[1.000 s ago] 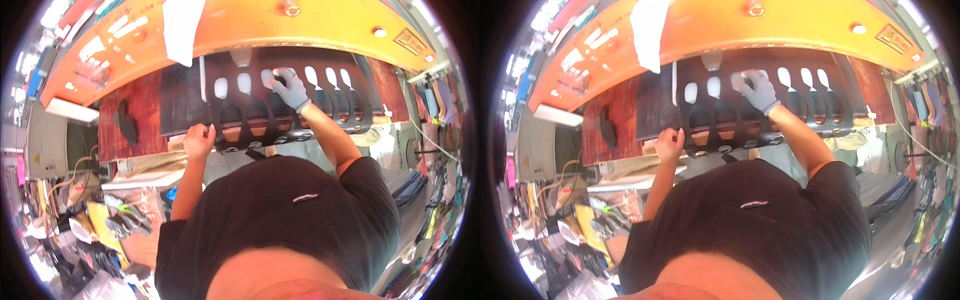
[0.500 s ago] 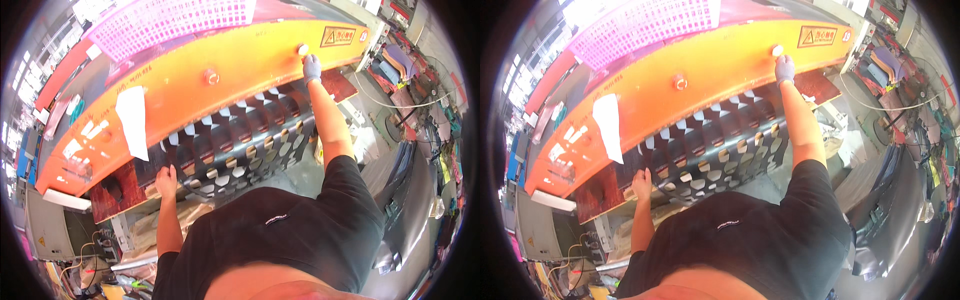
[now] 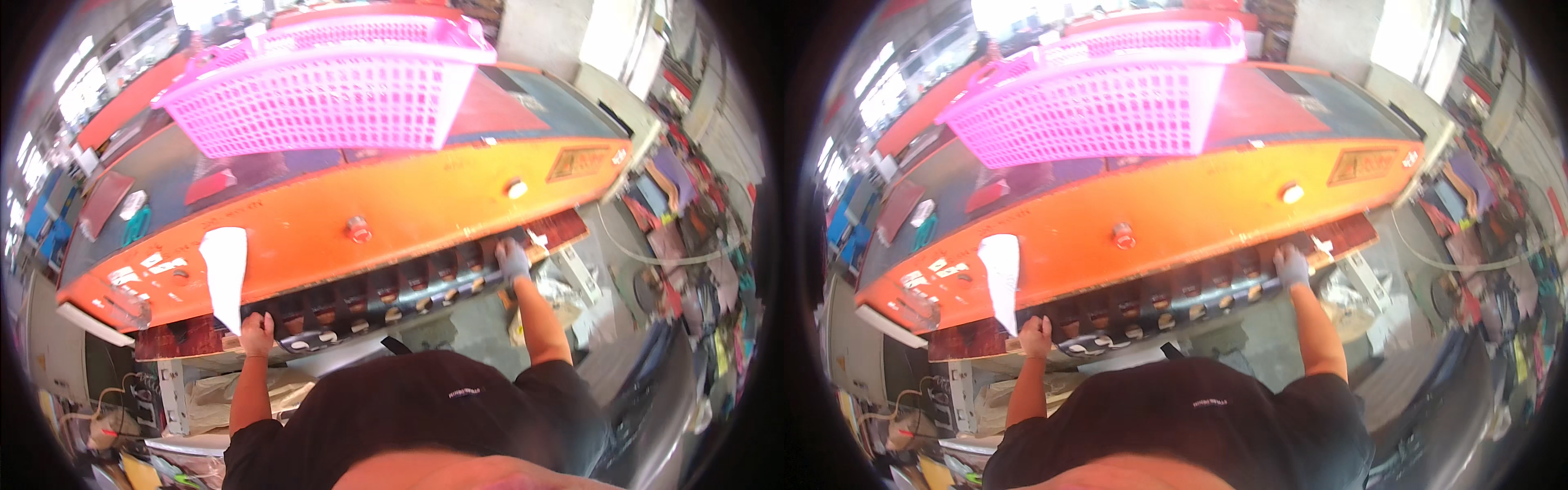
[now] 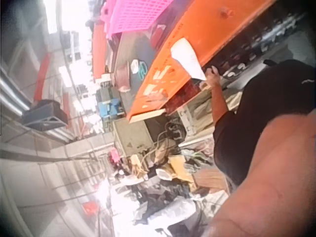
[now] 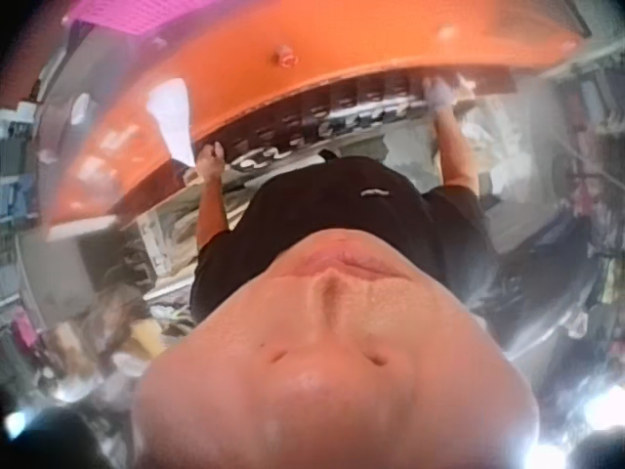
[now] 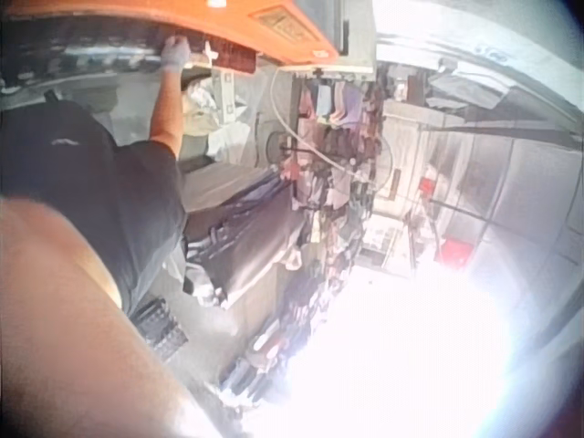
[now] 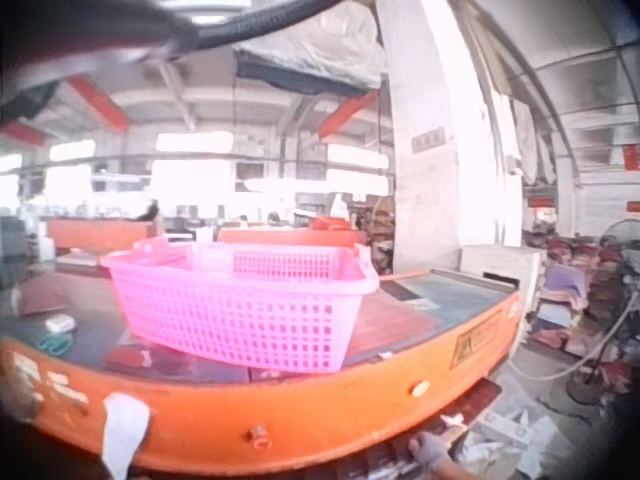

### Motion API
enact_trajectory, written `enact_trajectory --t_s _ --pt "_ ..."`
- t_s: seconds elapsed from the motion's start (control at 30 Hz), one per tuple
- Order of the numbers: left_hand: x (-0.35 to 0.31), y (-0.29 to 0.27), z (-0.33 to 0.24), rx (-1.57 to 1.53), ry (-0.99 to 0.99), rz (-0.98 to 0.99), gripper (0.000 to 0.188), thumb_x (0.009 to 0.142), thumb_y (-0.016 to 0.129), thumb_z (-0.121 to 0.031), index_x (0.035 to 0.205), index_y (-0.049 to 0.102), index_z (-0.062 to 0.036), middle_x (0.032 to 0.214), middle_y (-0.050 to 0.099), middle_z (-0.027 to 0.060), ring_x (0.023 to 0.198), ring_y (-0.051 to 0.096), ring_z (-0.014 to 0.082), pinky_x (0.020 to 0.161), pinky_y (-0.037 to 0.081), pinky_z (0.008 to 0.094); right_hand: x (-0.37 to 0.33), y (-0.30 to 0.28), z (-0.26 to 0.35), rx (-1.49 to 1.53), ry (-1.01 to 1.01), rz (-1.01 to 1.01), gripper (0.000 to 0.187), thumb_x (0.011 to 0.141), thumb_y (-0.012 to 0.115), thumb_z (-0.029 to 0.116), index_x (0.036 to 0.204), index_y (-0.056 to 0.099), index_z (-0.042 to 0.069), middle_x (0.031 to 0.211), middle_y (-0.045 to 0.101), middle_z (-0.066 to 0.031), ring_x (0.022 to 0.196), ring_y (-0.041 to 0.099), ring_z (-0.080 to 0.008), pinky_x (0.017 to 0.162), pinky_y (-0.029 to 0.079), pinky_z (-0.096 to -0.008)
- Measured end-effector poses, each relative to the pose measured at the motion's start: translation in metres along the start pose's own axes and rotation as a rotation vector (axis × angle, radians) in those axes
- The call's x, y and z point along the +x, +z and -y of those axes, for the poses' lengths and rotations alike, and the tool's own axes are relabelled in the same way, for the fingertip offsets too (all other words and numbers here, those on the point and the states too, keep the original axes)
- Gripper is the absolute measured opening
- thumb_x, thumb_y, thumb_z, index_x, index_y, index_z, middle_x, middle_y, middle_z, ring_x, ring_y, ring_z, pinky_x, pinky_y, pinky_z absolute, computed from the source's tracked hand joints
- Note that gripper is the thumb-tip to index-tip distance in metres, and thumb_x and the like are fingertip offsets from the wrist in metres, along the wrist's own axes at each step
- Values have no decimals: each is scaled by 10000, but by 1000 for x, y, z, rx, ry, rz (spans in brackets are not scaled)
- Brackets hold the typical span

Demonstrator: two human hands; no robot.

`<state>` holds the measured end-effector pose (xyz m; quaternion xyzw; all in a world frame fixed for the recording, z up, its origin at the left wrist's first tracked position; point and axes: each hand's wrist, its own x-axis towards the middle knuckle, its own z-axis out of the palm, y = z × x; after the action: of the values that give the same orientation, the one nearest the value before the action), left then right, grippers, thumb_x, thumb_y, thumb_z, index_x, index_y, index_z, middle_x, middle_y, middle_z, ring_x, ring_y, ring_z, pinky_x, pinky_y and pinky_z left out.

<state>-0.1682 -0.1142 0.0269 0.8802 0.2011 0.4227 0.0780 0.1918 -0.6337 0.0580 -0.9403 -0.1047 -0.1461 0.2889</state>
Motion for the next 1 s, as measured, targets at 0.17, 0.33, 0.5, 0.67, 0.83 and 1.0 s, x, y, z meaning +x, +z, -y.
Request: enact_trajectory --t_s 0.17,0.33,0.5,0.67,0.83,1.0 --pt "0 -4 -2 107 -87 82 314 830 581 -310 637 507 -74 604 544 163 581 556 364 523 440 475 6 19 -26 -224 -167 -39 391 872 461 398 791 657 69 822 641 -172 804 594 -368 757 429 -482" --pt "5 -5 -6 185 -153 142 395 868 516 -398 668 565 -60 687 582 187 686 575 375 604 456 488 5 22 -38 -246 -234 -24 426 901 422 391 790 647 47 826 633 -189 804 590 -374 786 416 -478" --pt "2 -8 -15 165 -233 188 420 877 492 -422 718 557 -38 750 599 237 761 578 423 661 451 530 1 18 -45 -185 -219 22 483 904 415 458 781 651 55 839 637 -207 813 602 -389 733 458 -483" --pt "-37 -38 -39 199 -283 194 391 875 498 -405 727 559 -48 754 594 217 774 570 406 678 452 514 -39 1 -60 -157 -165 3 481 899 447 486 826 643 53 834 624 -227 815 591 -414 720 456 -469" --pt "-94 -91 -73 179 -304 226 357 867 525 -346 661 514 -55 713 584 158 740 558 368 655 441 492 -107 -33 -86 -77 -143 -58 441 906 465 396 757 635 17 781 619 -208 752 580 -397 674 438 -455" --pt "-157 -139 -102 105 -198 143 307 818 596 -248 607 461 -71 624 523 89 632 509 312 572 415 438 -178 -75 -119 -5 -122 -27 424 911 461 370 858 631 -15 773 616 -234 740 584 -389 685 445 -435"
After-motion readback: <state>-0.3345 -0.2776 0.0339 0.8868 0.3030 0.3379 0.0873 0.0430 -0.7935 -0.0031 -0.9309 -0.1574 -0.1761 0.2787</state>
